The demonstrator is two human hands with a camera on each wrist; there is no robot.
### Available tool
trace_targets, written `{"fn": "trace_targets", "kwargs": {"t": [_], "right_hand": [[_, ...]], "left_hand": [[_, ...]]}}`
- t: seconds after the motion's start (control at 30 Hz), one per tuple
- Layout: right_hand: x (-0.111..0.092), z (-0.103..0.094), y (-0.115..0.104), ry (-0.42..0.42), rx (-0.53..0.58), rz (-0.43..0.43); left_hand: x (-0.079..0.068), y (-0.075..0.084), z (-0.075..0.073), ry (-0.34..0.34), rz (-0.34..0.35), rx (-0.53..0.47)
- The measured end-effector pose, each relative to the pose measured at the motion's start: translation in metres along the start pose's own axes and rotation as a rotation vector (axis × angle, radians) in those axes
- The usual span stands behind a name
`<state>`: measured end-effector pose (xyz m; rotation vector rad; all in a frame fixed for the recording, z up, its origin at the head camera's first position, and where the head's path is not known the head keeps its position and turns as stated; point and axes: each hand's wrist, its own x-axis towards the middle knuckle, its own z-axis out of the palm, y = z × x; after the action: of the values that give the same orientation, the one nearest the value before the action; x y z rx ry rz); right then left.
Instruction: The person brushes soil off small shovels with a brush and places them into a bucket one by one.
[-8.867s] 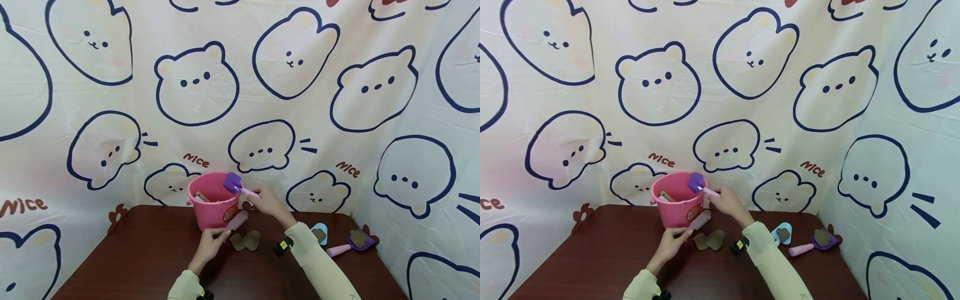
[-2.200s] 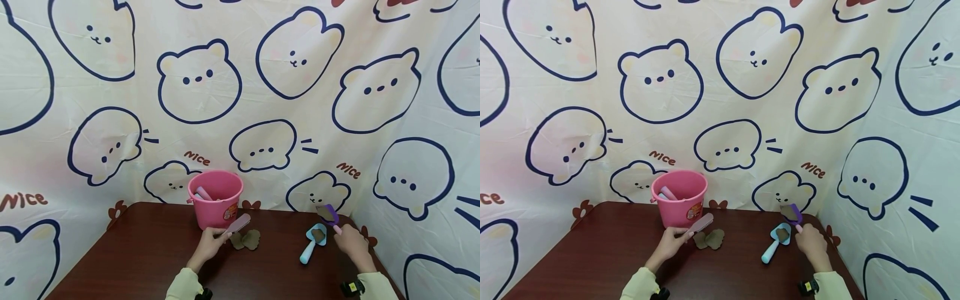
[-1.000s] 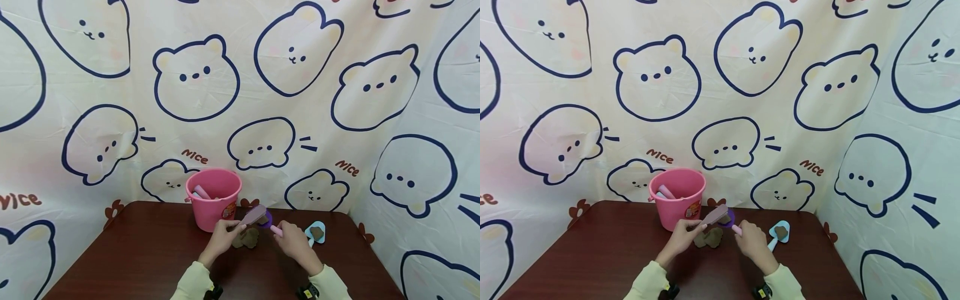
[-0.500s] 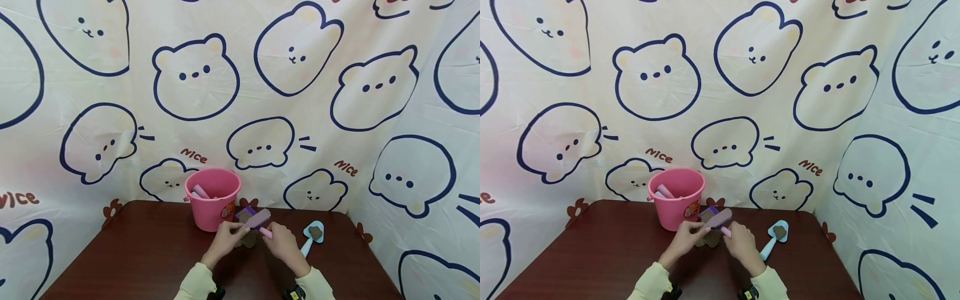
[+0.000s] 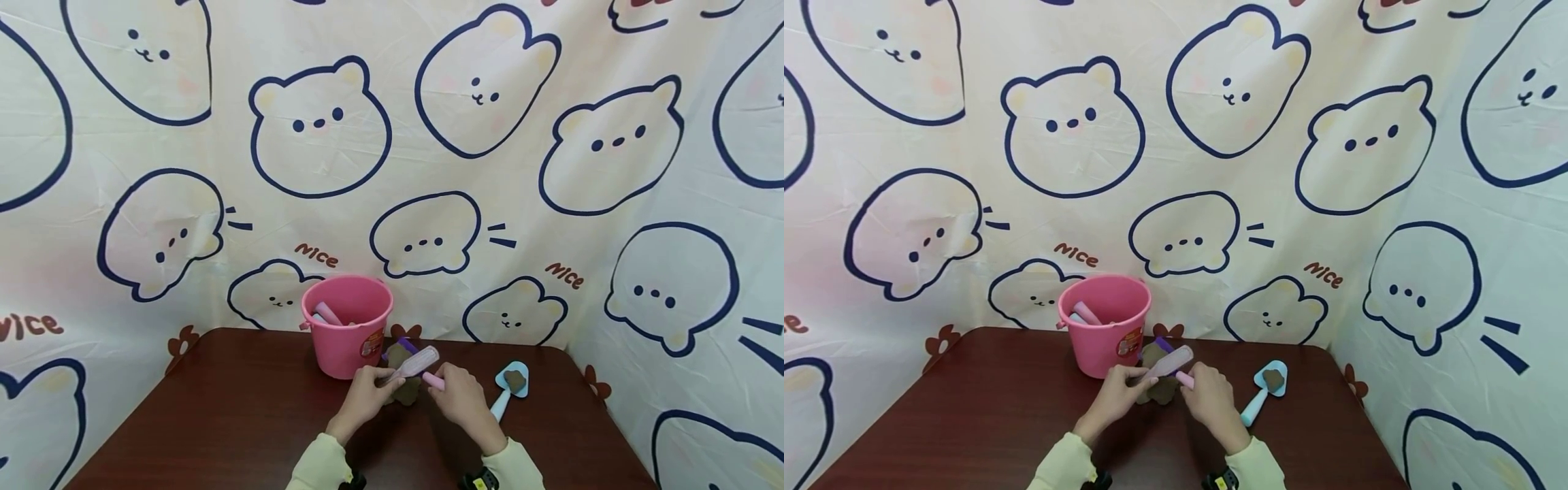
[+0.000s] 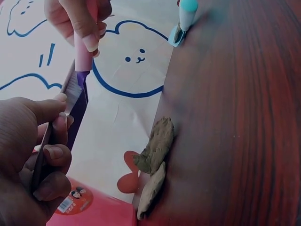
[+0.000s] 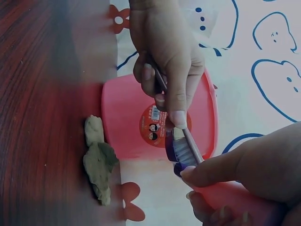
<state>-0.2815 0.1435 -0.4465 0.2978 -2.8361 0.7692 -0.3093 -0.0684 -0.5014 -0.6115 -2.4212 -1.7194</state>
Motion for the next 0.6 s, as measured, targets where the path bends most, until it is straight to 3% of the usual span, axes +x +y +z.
{"fn": "trace_targets", "kwargs": {"t": [0.27,0.6], "right_hand": [[-0.001,-0.006,0.000,-0.016,0.018,0.024],[-0.001,-0.006,0.002,-0.014,0.019,0.009]], "left_hand": [[-0.001,0.000,-0.004,0.050,0.037,0.137],[-0.003,-0.010,-0.016,0.132,0.067,0.193]]}}
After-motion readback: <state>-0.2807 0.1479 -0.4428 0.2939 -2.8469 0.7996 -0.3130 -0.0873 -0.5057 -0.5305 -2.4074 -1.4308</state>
